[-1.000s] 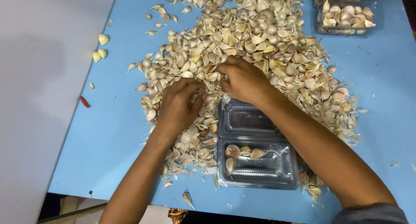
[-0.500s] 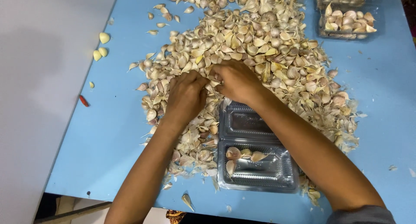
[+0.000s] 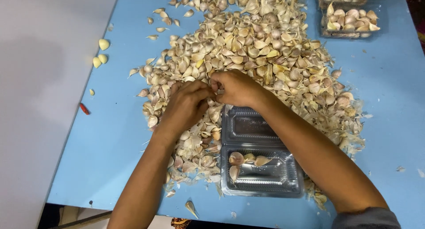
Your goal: The person sorts through a large pile of garlic cloves on a table, placing selected cloves into a clear plastic container.
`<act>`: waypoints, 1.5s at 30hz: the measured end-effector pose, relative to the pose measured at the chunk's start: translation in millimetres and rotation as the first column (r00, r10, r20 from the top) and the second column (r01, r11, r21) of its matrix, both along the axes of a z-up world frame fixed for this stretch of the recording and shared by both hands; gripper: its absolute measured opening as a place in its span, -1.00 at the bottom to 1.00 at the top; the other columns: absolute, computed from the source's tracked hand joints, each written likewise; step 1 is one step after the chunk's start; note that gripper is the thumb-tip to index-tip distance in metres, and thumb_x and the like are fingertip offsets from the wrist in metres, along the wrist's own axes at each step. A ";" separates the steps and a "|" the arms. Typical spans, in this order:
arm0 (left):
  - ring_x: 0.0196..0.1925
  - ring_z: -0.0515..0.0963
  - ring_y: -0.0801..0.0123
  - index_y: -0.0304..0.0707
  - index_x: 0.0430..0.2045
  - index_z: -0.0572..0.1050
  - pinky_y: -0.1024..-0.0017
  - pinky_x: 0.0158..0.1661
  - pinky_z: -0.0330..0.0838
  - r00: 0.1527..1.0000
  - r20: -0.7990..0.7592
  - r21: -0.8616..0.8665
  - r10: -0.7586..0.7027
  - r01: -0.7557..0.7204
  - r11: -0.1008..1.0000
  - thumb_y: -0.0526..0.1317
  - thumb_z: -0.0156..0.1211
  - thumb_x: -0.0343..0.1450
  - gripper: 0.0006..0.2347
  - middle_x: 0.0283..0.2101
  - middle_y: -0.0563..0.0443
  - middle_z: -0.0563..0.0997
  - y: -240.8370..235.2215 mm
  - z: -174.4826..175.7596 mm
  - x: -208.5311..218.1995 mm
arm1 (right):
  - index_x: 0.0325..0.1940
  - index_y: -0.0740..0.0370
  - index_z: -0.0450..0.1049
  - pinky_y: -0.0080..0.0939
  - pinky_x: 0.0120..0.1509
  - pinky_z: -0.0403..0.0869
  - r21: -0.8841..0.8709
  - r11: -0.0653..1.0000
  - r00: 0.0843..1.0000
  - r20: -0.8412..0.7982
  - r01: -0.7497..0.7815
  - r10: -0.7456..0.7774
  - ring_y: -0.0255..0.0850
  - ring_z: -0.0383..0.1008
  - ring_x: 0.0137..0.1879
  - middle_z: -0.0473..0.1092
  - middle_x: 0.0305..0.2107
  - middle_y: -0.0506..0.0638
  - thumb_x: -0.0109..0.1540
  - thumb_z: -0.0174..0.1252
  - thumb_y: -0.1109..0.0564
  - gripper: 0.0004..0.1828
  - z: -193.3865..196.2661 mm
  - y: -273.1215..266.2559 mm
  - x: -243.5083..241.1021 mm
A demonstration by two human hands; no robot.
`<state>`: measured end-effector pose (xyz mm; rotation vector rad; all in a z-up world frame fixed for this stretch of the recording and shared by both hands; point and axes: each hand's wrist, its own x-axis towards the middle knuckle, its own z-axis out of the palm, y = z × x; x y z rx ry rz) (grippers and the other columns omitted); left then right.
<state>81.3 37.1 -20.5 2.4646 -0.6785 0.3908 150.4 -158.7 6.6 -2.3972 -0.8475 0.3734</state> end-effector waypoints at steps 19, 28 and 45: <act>-0.03 0.63 0.17 -0.13 -0.41 0.63 0.20 -0.02 0.34 0.977 0.106 0.019 -0.187 0.186 0.982 -0.42 0.31 0.25 -0.85 -0.13 0.06 0.62 6.8 22.9 -13.8 | 0.07 0.28 0.57 0.17 0.12 0.50 -0.019 0.996 0.996 -0.034 -0.089 0.088 0.18 0.56 -0.01 0.54 -0.22 0.21 0.17 0.23 0.30 -0.64 13.5 1.2 -8.7; -0.04 0.64 0.16 -0.13 -0.35 0.70 0.14 0.00 0.37 0.974 0.043 0.051 -0.224 0.222 0.974 -0.43 0.26 0.33 -0.83 -0.12 0.00 0.67 3.5 39.0 -25.8 | -0.01 0.25 0.58 -0.02 0.04 0.49 0.090 0.992 0.992 0.092 -0.089 0.081 0.01 0.53 -0.11 0.49 -0.28 0.10 0.23 0.17 0.31 -0.75 24.2 -17.4 -18.6; -0.06 0.64 0.12 -0.21 -0.16 0.64 0.17 -0.03 0.42 0.975 0.128 0.105 -0.182 0.170 0.980 -0.19 0.26 0.46 -0.84 -0.11 0.03 0.70 12.9 10.2 -16.6 | -0.09 0.11 0.54 -0.33 -0.13 0.61 0.285 0.957 0.979 0.203 -0.048 -0.012 -0.33 0.61 -0.24 0.54 -0.28 -0.11 0.20 0.32 0.12 -0.79 51.9 -113.7 -136.0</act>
